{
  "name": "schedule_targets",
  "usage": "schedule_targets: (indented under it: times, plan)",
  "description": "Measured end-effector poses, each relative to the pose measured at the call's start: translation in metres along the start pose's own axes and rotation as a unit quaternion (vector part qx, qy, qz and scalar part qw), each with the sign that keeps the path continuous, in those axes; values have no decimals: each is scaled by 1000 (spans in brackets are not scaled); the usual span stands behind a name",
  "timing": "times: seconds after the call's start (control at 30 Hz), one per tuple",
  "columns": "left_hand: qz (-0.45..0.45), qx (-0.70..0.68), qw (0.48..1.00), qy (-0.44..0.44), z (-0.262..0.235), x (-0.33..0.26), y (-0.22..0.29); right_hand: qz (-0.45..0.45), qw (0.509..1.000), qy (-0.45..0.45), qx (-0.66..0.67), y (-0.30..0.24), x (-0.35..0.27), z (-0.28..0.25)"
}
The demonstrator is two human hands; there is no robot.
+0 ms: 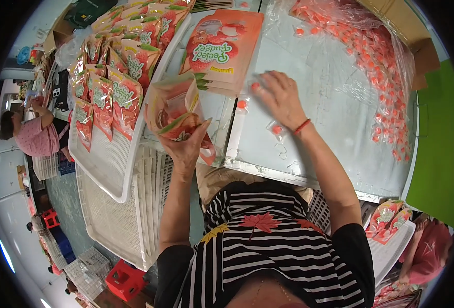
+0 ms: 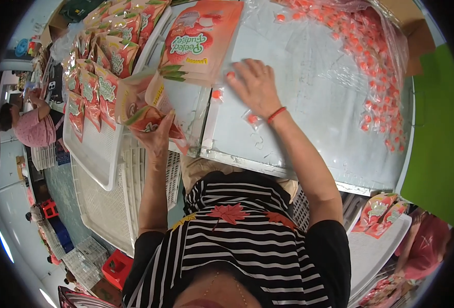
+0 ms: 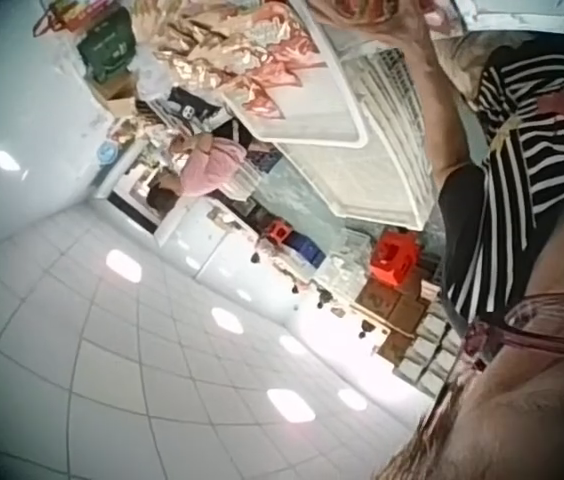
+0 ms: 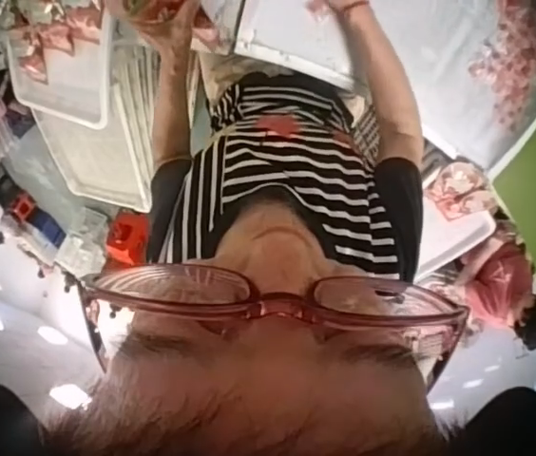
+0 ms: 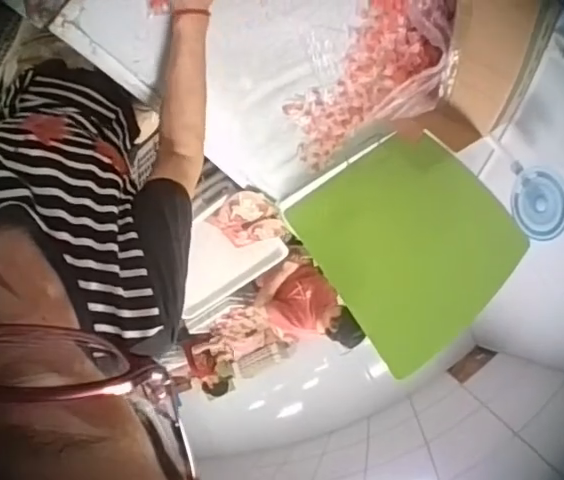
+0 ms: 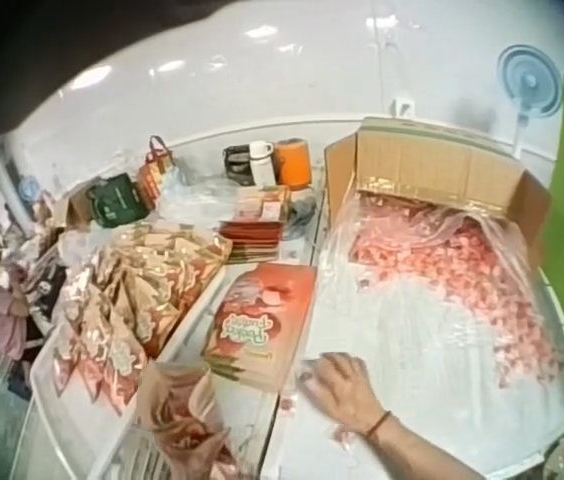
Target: Packaging individually wrapped candies into retail bags.
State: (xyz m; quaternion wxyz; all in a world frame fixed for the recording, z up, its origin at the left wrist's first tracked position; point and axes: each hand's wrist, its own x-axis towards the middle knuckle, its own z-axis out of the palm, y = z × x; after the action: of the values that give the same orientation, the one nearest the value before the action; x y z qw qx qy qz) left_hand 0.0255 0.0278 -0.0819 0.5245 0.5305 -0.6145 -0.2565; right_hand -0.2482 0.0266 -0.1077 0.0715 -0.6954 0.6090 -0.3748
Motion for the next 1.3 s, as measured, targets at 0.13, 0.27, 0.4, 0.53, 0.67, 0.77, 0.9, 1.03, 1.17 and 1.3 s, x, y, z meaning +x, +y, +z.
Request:
schedule_targets:
  times: [0.13,0.27,0.4,0.53,0.67,0.77,0.9,1.03,1.17,1.3]
  plan:
    - [6,7,1000,-12,0,-5,0,-17,990,-31,-138,-41,-3,18]
    - [71,55,996,-23,3,-8,-7,-30,988,-93,-119,-31,2,27]
    - [-43,-49,997,-37,3,-7,16,-103,977,-183,-45,-2,-6,-1]
    - [17,-2,999,-30,-2,-10,3,-109,966,-235,-3,-10,-26,-35]
    - [98,118,987,-51,2,-6,-5,-66,970,-220,-76,-27,-57,-41]
    - [88,98,989,-63,10,-10,3,-70,981,-141,-117,-36,-73,-31]
    - [105,-8,992,-66,39,-15,35,-80,989,-35,-120,-26,-57,-23]
    - [160,8,980,-119,67,-12,68,-69,989,49,-118,10,-41,-24]
    - [175,-71,975,-114,91,-15,68,252,910,194,267,7,-7,-52]
    - [188,26,974,-120,99,-14,73,168,828,205,494,-76,40,-106]
